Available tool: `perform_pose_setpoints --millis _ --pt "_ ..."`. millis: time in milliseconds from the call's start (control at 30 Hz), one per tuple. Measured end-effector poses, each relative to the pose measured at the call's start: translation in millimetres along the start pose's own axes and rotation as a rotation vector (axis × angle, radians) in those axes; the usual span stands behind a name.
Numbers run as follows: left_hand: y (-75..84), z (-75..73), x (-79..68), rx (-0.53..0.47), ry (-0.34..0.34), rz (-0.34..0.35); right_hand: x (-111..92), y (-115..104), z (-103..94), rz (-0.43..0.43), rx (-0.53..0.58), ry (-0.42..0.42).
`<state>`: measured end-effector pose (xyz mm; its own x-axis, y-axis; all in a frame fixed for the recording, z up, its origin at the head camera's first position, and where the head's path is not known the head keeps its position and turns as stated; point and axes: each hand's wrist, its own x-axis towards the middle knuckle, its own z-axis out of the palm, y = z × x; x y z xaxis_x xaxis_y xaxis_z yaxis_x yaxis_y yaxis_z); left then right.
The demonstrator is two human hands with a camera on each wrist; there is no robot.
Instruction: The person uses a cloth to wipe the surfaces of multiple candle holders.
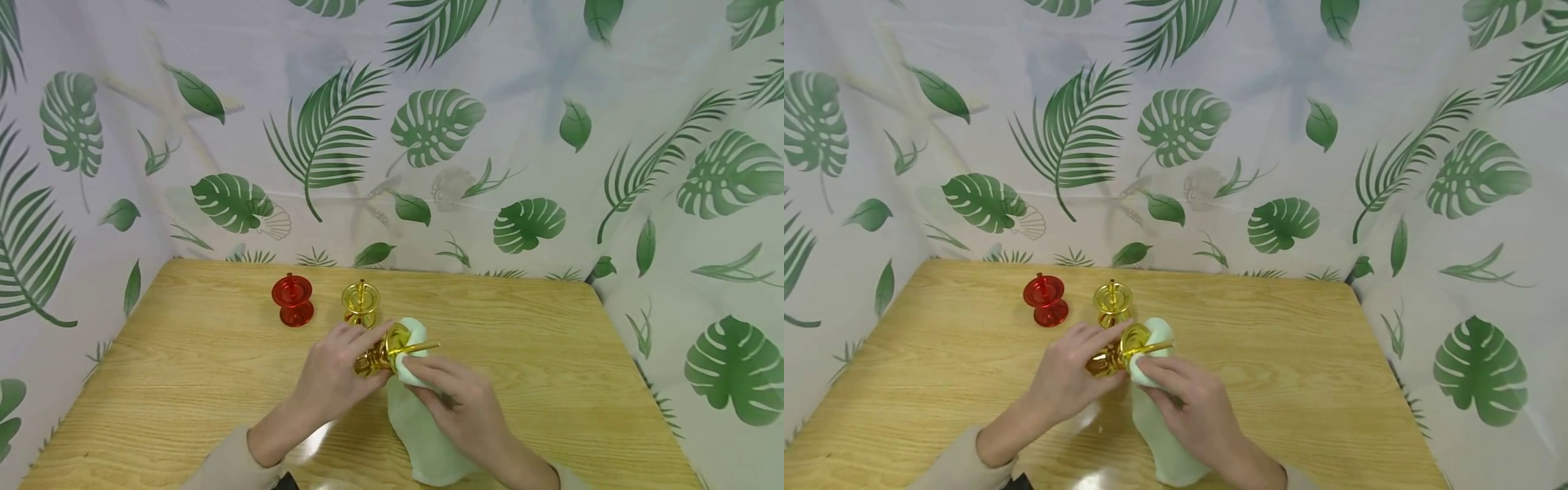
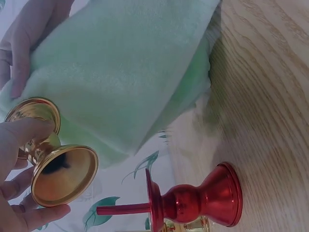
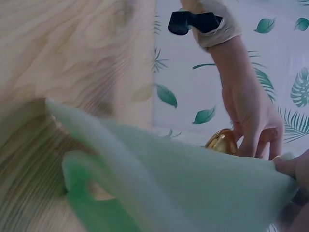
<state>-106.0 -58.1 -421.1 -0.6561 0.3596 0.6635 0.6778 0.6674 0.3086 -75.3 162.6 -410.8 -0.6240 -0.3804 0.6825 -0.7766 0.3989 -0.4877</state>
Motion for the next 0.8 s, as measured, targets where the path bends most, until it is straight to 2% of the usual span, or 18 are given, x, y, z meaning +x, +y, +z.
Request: perform_pose_setpoints --millis 167,500,700,800 --pt "2.4 0.0 -0.2 -0.031 -0.01 -0.008 -5.0 10.4 1.9 -0.117 -0.038 0.125" --pt "5.9 -0.4 -0.5 -0.036 -0.038 -0.028 -2.6 20.7 -6.6 -0.189 -0.034 0.344" --pt "6.2 -0.8 -0.1 -0.04 -0.032 -0.027 0.9 19.1 -13.4 -0.183 -0.057 0.376" --pt "7.0 -0.8 0.7 -0.066 -0.029 -0.027 1.2 21.0 -11.8 -0.234 -0.067 0.351"
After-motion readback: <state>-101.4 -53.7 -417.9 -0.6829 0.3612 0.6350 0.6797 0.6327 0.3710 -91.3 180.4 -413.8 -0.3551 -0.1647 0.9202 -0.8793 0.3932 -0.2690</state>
